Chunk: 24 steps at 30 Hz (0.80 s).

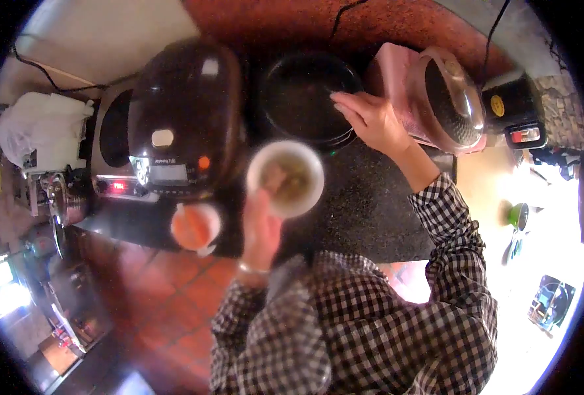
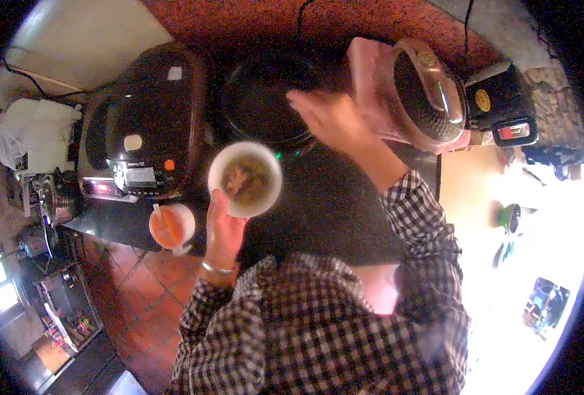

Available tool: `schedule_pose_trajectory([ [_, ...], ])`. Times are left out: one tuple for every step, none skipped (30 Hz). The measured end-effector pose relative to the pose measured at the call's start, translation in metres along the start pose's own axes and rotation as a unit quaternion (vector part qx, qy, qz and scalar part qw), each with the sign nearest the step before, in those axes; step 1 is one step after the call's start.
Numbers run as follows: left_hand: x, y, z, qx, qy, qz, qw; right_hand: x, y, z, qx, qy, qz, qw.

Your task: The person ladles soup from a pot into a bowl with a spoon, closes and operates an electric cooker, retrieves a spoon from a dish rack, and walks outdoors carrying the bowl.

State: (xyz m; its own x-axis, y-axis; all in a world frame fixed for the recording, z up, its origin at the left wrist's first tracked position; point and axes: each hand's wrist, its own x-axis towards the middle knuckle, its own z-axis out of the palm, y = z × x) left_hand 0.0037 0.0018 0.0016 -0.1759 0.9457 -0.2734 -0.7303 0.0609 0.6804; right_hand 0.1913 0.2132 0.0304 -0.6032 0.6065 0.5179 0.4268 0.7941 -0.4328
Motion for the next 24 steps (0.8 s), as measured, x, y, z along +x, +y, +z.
schedule_pose_trajectory([
  [0.0,-0.001,-0.002,0.017,-0.007,0.0,1.0,0.002,0.0,0.001,0.009,0.004,-0.003,1.0],
  [0.0,-0.002,-0.004,0.033,-0.013,-0.002,0.999,0.003,-0.002,-0.001,0.028,-0.01,0.016,0.999],
  [-0.002,-0.002,-0.005,0.037,-0.01,-0.006,0.999,0.006,-0.005,-0.005,0.048,-0.022,0.036,0.998],
  [-0.002,-0.001,-0.006,0.041,-0.009,-0.008,0.999,0.009,-0.006,-0.007,0.067,-0.034,0.054,0.996],
  [-0.002,0.0,-0.007,0.045,-0.007,-0.011,0.999,0.009,-0.005,-0.006,0.092,-0.038,0.075,0.992],
  [-0.002,0.001,-0.005,0.029,0.001,-0.005,1.0,0.008,-0.005,-0.007,0.091,-0.04,0.077,0.992],
  [-0.003,0.003,0.0,0.013,0.008,0.0,1.0,0.007,-0.006,-0.008,0.09,-0.043,0.079,0.992],
  [-0.003,0.004,0.004,-0.004,0.015,0.007,1.0,0.006,-0.005,-0.009,0.088,-0.046,0.081,0.992],
  [-0.002,0.005,0.005,0.006,0.016,0.014,1.0,0.005,-0.005,-0.009,0.101,-0.05,0.092,0.989],
  [-0.001,0.007,0.007,0.015,0.017,0.021,1.0,0.004,-0.005,-0.01,0.114,-0.054,0.103,0.987],
  [-0.001,0.007,0.007,0.025,0.018,0.028,0.999,0.002,-0.006,-0.011,0.12,-0.058,0.119,0.984],
  [-0.001,0.005,0.004,0.03,0.022,0.029,0.999,0.0,-0.007,-0.013,0.127,-0.062,0.135,0.981],
  [0.0,0.003,-0.002,0.035,0.027,0.029,0.999,0.0,-0.008,-0.015,0.155,-0.072,0.189,0.967],
  [0.0,0.002,-0.006,0.041,0.032,0.03,0.998,0.0,-0.01,-0.018,0.182,-0.081,0.243,0.949],
  [0.0,0.003,-0.007,0.037,0.026,0.036,0.998,0.0,-0.011,-0.021,0.209,-0.09,0.296,0.928],
  [0.0,0.003,-0.008,0.032,0.019,0.042,0.998,0.001,-0.01,-0.025,0.233,-0.087,0.317,0.915],
  [0.001,0.004,-0.009,0.028,0.012,0.048,0.998,0.001,-0.009,-0.028,0.256,-0.084,0.337,0.902],
  [0.001,0.004,-0.01,0.028,0.022,0.046,0.998,0.0,-0.008,-0.031,0.279,-0.08,0.357,0.888],
  [0.0,0.003,-0.011,0.027,0.031,0.044,0.998,0.0,-0.006,-0.032,0.288,-0.063,0.363,0.884],
  [0.0,0.001,-0.013,0.027,0.039,0.042,0.998,0.0,-0.005,-0.034,0.295,-0.045,0.368,0.88],
  [-0.001,-0.001,-0.019,0.013,0.062,0.029,0.998,0.0,-0.004,-0.035,0.302,-0.026,0.373,0.877],
  [-0.004,-0.005,-0.025,-0.001,0.085,0.014,0.996,0.001,-0.005,-0.036,0.3,-0.012,0.378,0.876],
  [-0.006,-0.007,-0.029,-0.015,0.107,-0.001,0.994,0.002,-0.008,-0.034,0.299,0.002,0.382,0.875],
  [-0.007,-0.007,-0.027,-0.024,0.114,-0.006,0.993,0.004,-0.011,-0.032,0.297,0.017,0.385,0.874],
])
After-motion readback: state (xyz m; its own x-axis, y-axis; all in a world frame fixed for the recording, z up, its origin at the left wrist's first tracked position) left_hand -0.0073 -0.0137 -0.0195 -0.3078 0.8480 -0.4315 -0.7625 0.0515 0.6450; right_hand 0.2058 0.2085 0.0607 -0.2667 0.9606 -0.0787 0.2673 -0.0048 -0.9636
